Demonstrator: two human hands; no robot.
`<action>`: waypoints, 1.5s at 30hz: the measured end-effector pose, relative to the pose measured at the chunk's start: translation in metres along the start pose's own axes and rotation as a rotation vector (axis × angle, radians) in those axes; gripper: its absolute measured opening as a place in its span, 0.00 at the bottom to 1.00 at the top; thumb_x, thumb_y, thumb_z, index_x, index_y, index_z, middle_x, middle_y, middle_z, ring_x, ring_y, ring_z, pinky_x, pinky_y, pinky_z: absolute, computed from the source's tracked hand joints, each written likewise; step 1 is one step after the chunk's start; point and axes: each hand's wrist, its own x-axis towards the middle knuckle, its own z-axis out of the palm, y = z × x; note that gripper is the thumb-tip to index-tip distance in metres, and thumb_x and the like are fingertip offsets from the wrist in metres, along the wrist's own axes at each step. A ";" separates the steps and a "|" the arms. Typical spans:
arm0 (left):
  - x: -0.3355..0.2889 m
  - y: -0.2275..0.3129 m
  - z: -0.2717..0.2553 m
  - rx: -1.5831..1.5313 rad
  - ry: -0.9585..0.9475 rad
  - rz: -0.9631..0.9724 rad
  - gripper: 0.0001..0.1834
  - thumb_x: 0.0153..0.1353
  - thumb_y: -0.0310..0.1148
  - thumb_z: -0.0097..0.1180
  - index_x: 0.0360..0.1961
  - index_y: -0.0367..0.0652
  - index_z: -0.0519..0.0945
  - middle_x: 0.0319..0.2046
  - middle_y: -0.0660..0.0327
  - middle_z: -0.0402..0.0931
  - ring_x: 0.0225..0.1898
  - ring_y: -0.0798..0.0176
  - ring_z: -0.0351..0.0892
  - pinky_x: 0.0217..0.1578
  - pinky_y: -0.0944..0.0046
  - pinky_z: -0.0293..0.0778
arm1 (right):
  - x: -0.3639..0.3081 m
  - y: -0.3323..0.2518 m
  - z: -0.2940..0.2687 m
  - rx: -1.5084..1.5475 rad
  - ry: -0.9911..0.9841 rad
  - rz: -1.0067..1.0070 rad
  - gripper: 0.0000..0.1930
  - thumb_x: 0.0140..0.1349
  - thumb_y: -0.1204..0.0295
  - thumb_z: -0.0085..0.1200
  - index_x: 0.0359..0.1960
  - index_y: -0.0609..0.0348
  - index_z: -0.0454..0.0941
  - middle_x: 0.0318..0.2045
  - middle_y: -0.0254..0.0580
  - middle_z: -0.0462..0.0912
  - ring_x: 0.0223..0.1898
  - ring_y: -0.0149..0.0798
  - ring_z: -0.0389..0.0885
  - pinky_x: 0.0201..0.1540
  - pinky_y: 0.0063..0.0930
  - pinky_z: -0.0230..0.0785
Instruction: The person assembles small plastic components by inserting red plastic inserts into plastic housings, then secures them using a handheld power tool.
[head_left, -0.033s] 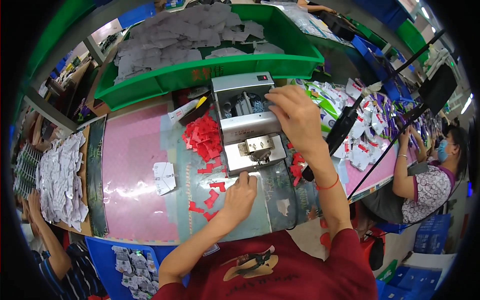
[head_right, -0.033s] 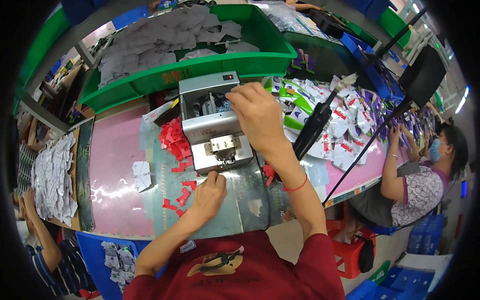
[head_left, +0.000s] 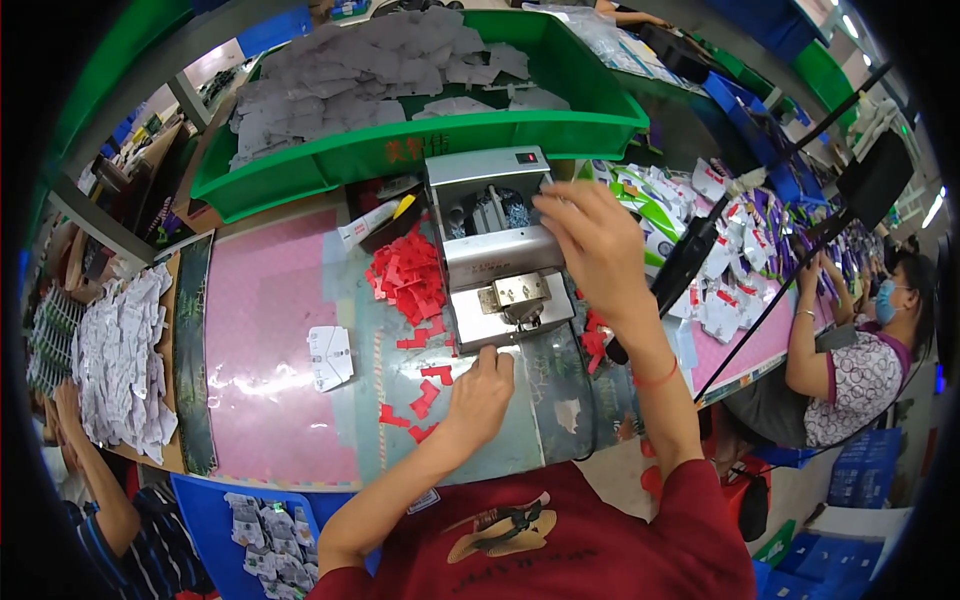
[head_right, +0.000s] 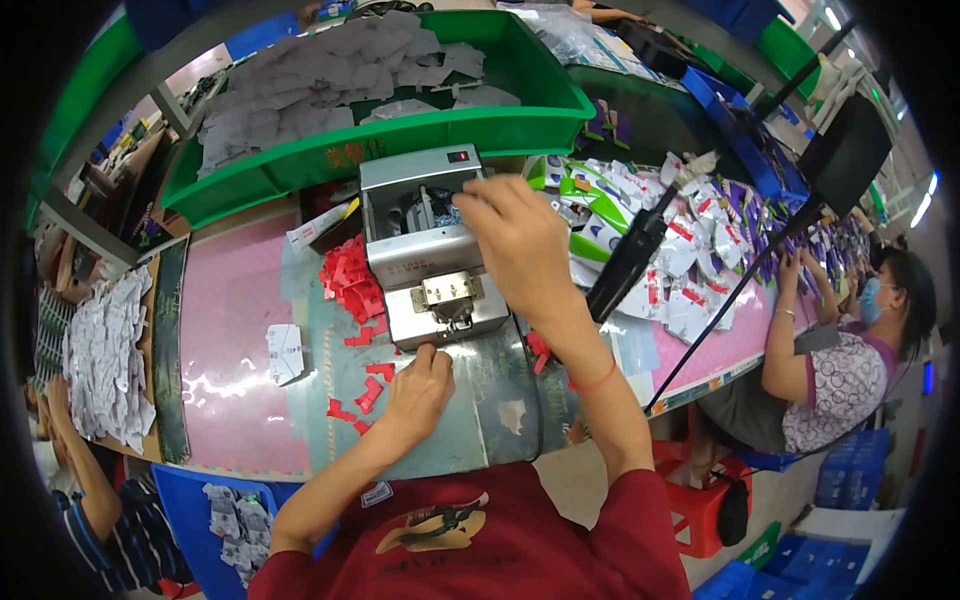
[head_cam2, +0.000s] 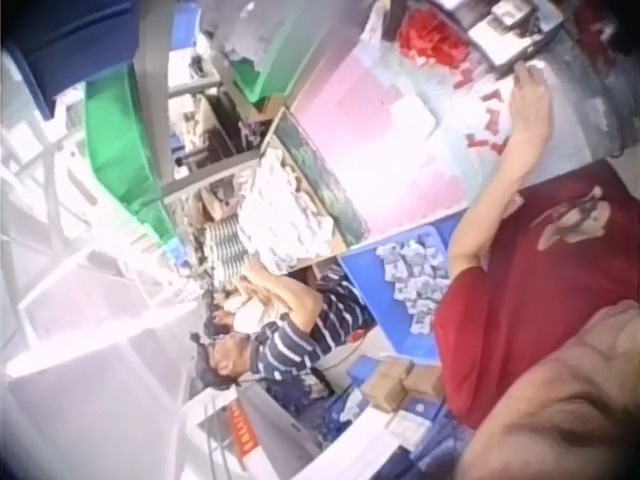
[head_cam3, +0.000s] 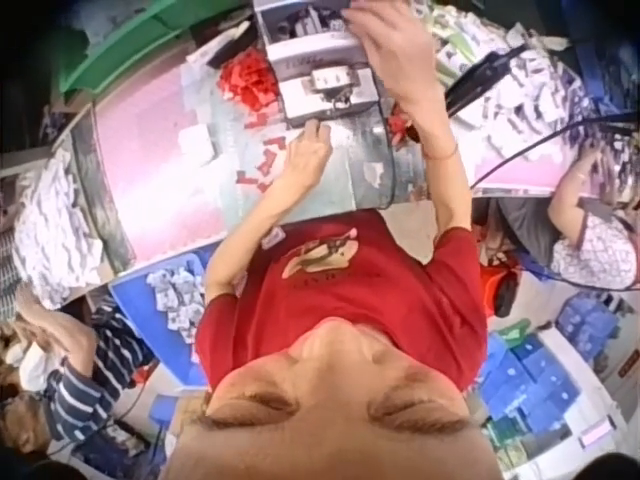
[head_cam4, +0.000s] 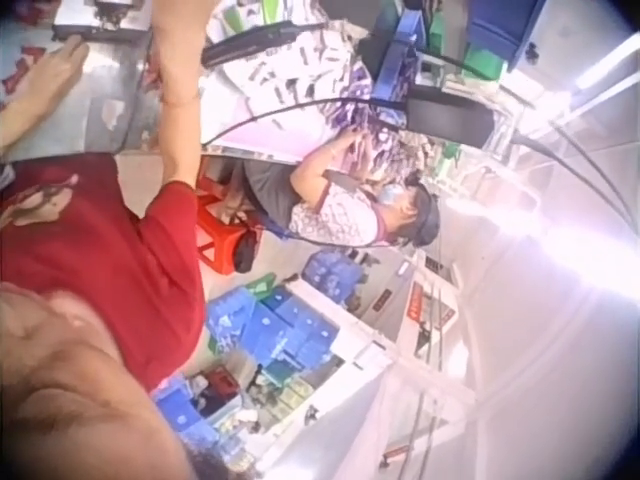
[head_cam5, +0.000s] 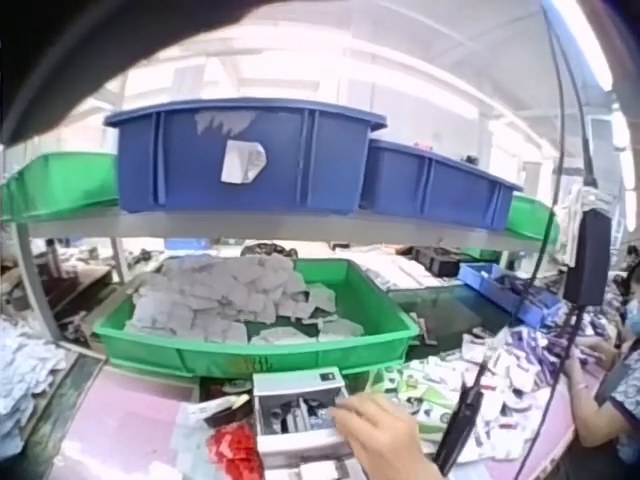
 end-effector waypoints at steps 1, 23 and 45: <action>-0.002 -0.005 0.000 0.004 0.007 -0.016 0.15 0.33 0.15 0.51 0.26 0.34 0.64 0.28 0.50 0.62 0.28 0.50 0.73 0.21 0.60 0.73 | -0.005 -0.006 0.000 0.015 -0.002 -0.010 0.11 0.39 0.87 0.54 0.27 0.63 0.77 0.25 0.43 0.78 0.27 0.40 0.77 0.27 0.26 0.69; 0.018 -0.018 -0.138 -0.373 0.599 -0.078 0.08 0.43 0.15 0.55 0.26 0.37 0.74 0.25 0.58 0.71 0.21 0.68 0.71 0.16 0.73 0.64 | -0.135 -0.072 0.030 0.086 -0.383 0.425 0.04 0.46 0.77 0.56 0.24 0.60 0.73 0.23 0.41 0.71 0.23 0.43 0.74 0.23 0.32 0.66; 0.037 -0.034 -0.137 -0.220 0.526 0.019 0.09 0.42 0.18 0.57 0.27 0.38 0.79 0.26 0.58 0.76 0.26 0.58 0.73 0.26 0.65 0.68 | -0.144 -0.068 0.012 0.301 -0.411 0.507 0.05 0.45 0.79 0.54 0.27 0.60 0.76 0.24 0.41 0.73 0.27 0.42 0.75 0.27 0.31 0.68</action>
